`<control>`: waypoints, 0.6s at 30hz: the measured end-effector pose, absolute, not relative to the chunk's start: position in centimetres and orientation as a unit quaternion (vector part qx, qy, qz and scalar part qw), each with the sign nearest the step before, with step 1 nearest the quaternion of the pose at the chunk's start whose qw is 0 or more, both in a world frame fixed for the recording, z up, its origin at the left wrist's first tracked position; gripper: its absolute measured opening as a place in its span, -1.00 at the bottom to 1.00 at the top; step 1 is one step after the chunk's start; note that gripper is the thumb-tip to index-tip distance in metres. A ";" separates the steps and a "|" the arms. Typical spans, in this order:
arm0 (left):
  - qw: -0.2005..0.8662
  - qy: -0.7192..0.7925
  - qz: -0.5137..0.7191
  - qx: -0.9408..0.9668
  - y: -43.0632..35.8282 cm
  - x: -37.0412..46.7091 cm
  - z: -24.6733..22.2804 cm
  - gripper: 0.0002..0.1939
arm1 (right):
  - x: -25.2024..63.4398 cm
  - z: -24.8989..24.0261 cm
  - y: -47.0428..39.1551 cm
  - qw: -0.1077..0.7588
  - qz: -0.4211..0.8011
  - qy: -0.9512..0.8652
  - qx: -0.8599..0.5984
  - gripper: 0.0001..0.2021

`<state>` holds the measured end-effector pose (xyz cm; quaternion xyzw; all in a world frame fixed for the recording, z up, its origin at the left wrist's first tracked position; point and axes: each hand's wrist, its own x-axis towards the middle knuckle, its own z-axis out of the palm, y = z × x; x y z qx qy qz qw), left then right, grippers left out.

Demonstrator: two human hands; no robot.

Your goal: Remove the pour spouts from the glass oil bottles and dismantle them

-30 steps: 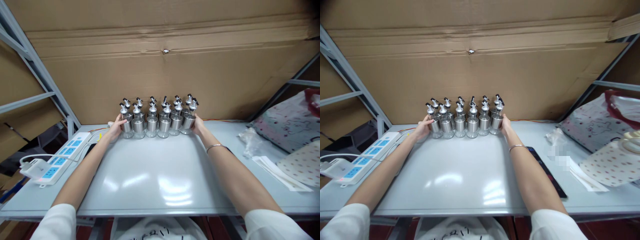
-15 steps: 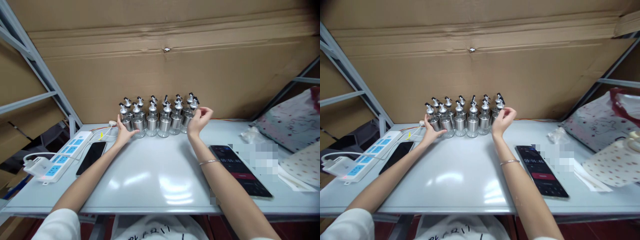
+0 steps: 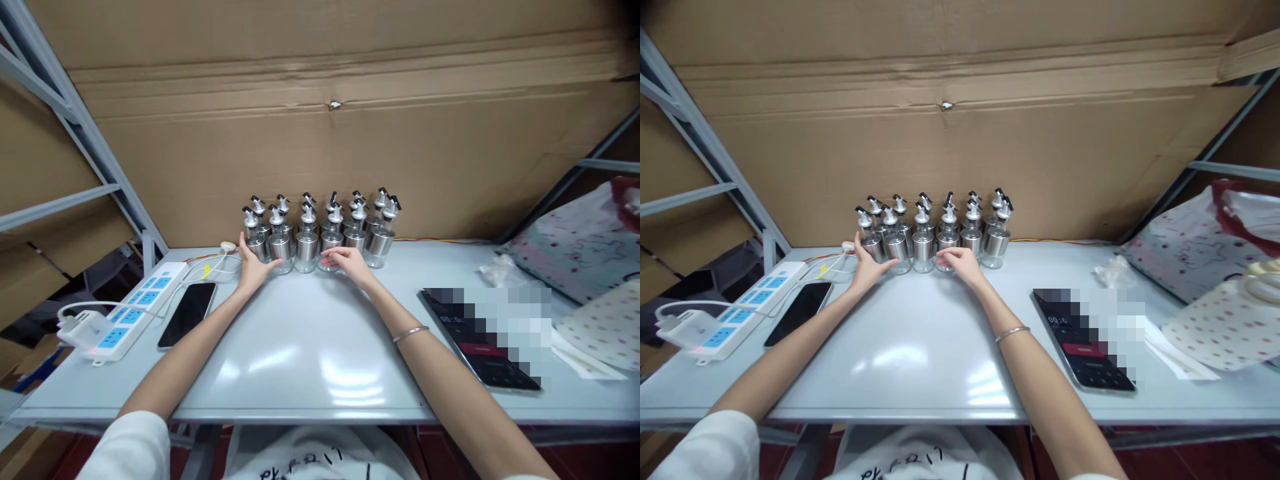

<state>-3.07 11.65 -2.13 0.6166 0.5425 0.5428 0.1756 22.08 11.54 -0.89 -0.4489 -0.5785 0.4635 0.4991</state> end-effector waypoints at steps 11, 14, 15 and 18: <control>0.125 0.537 0.528 0.646 11.2 -3.0 -2.8 0.22 | 23.5 -2.3 12.2 0.487 0.456 -0.576 -0.472 -0.86; 0.094 0.530 0.523 0.661 10.8 -2.9 -3.1 0.16 | 23.9 -2.4 12.1 0.482 0.456 -0.573 -0.481 -0.86; 0.092 0.530 0.524 0.660 10.8 -2.9 -3.2 0.14 | 24.0 -2.4 12.1 0.482 0.458 -0.567 -0.486 -0.87; 0.116 0.527 0.535 0.651 11.0 -3.1 -3.4 0.10 | 24.2 -2.6 12.2 0.487 0.463 -0.545 -0.502 -0.85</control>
